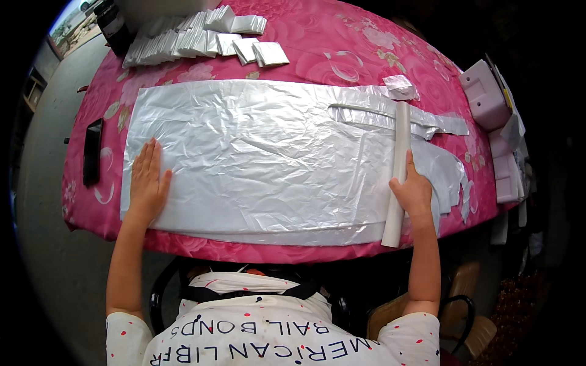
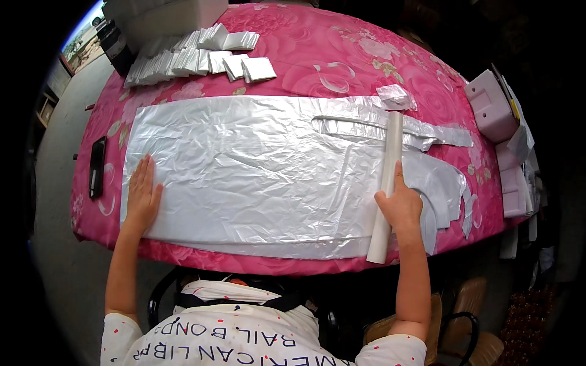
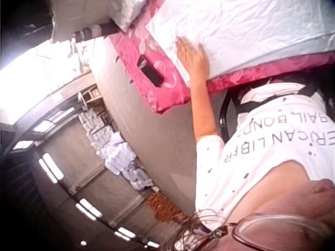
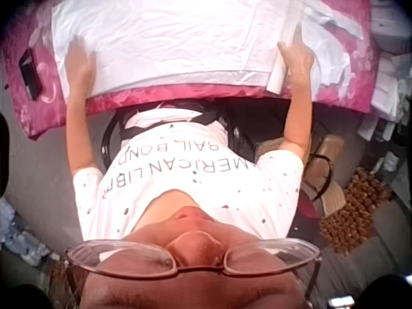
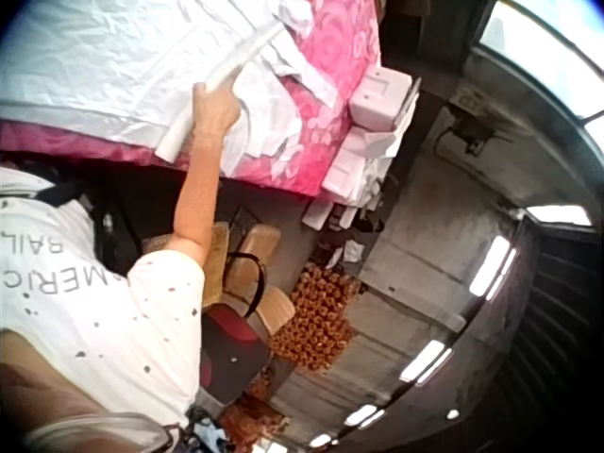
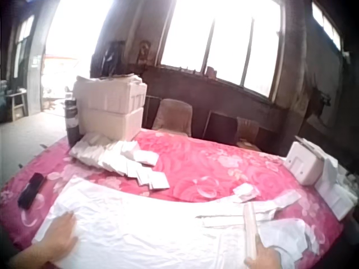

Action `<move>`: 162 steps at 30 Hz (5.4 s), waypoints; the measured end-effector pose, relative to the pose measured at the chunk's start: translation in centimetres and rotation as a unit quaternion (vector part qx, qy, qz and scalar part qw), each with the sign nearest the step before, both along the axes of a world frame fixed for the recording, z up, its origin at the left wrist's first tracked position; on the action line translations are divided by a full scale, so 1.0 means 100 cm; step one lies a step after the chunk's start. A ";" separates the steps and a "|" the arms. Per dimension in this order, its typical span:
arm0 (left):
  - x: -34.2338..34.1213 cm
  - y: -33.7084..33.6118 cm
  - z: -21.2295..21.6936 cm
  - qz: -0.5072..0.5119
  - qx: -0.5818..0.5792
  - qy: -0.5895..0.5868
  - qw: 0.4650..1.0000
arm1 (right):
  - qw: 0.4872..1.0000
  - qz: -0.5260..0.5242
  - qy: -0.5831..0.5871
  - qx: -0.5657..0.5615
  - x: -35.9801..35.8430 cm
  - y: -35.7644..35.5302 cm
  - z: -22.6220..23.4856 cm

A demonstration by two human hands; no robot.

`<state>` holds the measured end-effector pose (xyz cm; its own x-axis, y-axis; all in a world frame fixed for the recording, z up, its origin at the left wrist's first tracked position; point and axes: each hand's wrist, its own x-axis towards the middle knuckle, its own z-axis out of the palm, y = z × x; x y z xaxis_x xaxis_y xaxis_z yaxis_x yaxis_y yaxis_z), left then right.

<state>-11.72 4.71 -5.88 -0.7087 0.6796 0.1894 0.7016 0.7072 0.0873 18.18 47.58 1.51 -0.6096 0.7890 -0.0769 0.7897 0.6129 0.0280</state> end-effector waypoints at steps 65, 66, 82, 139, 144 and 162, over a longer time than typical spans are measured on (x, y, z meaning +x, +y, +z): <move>0.154 0.202 0.033 -0.249 0.139 -0.165 0.944 | 0.896 0.144 0.420 -0.010 0.018 0.001 0.008; 0.154 0.201 0.034 -0.258 0.157 -0.169 0.938 | 0.874 0.160 0.451 -0.080 0.007 -0.017 0.007; 0.074 0.112 0.060 -0.034 0.263 -0.746 0.611 | 0.830 0.414 0.334 -0.165 -0.014 -0.167 0.006; 0.132 0.179 0.006 -0.261 0.076 -0.101 0.957 | 0.370 -0.082 0.592 -0.711 -0.176 -0.030 -0.057; 0.132 0.177 0.008 -0.260 0.062 -0.097 0.959 | 0.230 0.012 0.688 -0.689 -0.158 0.045 -0.030; 0.132 0.178 -0.009 -0.272 0.133 -0.047 0.952 | 0.656 0.479 0.355 -0.463 -0.199 -0.228 -0.012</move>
<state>1.49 22.52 -6.80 -0.2889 0.8874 0.3592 0.9375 0.1862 0.2939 -1.68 24.79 0.32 -0.9336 -0.1661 0.3176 -0.3562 0.3329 -0.8731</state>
